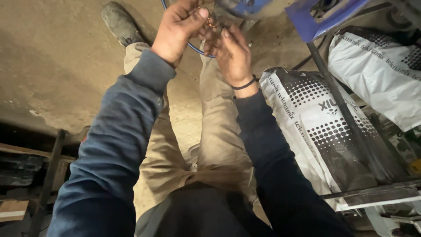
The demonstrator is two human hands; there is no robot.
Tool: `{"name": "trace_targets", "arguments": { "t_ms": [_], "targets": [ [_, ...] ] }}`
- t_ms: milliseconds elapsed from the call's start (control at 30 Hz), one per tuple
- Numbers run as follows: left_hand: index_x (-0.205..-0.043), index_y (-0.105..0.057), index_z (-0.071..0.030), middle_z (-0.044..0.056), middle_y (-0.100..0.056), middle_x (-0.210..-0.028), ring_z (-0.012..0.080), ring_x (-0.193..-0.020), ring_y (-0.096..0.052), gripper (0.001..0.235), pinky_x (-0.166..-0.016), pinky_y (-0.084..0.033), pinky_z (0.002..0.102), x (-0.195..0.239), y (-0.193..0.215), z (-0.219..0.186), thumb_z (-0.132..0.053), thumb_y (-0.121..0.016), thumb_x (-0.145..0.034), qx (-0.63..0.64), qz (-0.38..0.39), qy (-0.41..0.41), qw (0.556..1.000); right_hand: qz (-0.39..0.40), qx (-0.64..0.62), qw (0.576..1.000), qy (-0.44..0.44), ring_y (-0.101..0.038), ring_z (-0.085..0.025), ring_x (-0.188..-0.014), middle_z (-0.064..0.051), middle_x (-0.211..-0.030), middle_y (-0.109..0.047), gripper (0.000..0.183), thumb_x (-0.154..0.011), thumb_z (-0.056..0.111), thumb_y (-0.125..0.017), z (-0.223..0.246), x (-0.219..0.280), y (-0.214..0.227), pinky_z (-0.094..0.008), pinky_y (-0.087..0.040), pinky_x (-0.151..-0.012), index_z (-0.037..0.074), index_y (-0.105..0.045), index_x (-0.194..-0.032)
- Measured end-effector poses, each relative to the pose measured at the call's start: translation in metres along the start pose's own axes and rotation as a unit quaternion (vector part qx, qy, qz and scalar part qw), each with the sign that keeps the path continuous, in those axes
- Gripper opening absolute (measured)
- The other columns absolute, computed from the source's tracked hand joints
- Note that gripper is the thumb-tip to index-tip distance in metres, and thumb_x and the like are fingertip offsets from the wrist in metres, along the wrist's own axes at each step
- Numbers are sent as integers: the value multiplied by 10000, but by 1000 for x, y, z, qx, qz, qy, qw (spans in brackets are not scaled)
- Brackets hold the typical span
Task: Inspecting and connecting a gas hose to a cylinder in a workshop.
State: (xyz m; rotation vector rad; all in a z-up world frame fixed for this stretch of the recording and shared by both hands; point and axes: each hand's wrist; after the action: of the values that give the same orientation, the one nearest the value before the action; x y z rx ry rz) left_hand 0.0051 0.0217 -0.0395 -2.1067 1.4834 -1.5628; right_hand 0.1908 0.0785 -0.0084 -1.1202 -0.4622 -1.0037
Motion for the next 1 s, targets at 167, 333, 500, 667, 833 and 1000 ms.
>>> {"name": "trace_targets", "arguments": {
  "t_ms": [167,333,500,667,833,1000],
  "targets": [
    [-1127,-645,-21,9,-669,-946,91,-827,-621,223,-754,-520,280,-1,5,8,-238,-687,-1096,-44,-10,-37,998,5,20,1000,10,-646,-212,-942,-122,-1104,-687,323,-1143,260,-564,-13,-10,7,-360,-526,-863,38,-577,-1377],
    [-1190,-649,-7,1,-682,-981,85,-857,-631,254,-767,-521,268,-1,8,10,-242,-677,-1097,-61,-6,-49,997,-79,115,983,121,-653,-165,-869,-85,-1106,-694,320,-1109,265,-616,-18,-7,-17,-291,-526,-761,45,-592,-1340],
    [-1274,-616,-11,-23,-687,-1088,80,-918,-651,296,-824,-547,264,3,-11,-7,-208,-666,-1059,-13,-1,-31,999,-96,151,968,178,-664,-150,-848,-99,-1083,-723,351,-1108,308,-627,-27,1,-25,-283,-522,-744,18,-623,-1306],
    [-1313,-615,34,17,-697,-1108,88,-1015,-647,268,-925,-555,280,3,-3,2,-125,-682,-1107,-75,32,-104,991,-136,255,918,270,-673,-128,-862,-39,-1091,-685,331,-1060,255,-717,-22,1,-22,-290,-557,-788,24,-630,-1280],
    [-1222,-658,42,22,-713,-1064,80,-980,-653,211,-890,-561,280,3,-7,6,-119,-705,-1094,-86,16,-107,990,-62,404,850,332,-643,-130,-988,-53,-1167,-647,239,-1047,189,-769,11,-4,-28,-264,-543,-877,33,-692,-1212],
    [-1217,-686,10,-4,-739,-1042,68,-912,-664,321,-826,-545,255,10,-11,-3,-279,-615,-1098,-25,26,-44,998,11,540,736,409,-675,-214,-1055,-90,-1137,-681,211,-949,124,-840,30,-8,-31,-277,-565,-890,46,-739,-1117]
  ]
}}
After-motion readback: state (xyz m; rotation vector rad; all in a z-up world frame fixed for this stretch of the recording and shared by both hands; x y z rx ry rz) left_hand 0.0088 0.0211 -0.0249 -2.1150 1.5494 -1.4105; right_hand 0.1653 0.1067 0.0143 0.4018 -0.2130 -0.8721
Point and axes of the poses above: each hand's wrist, its own x-axis away from the middle knuckle, its own y-axis out of the back of the hand, z = x × y
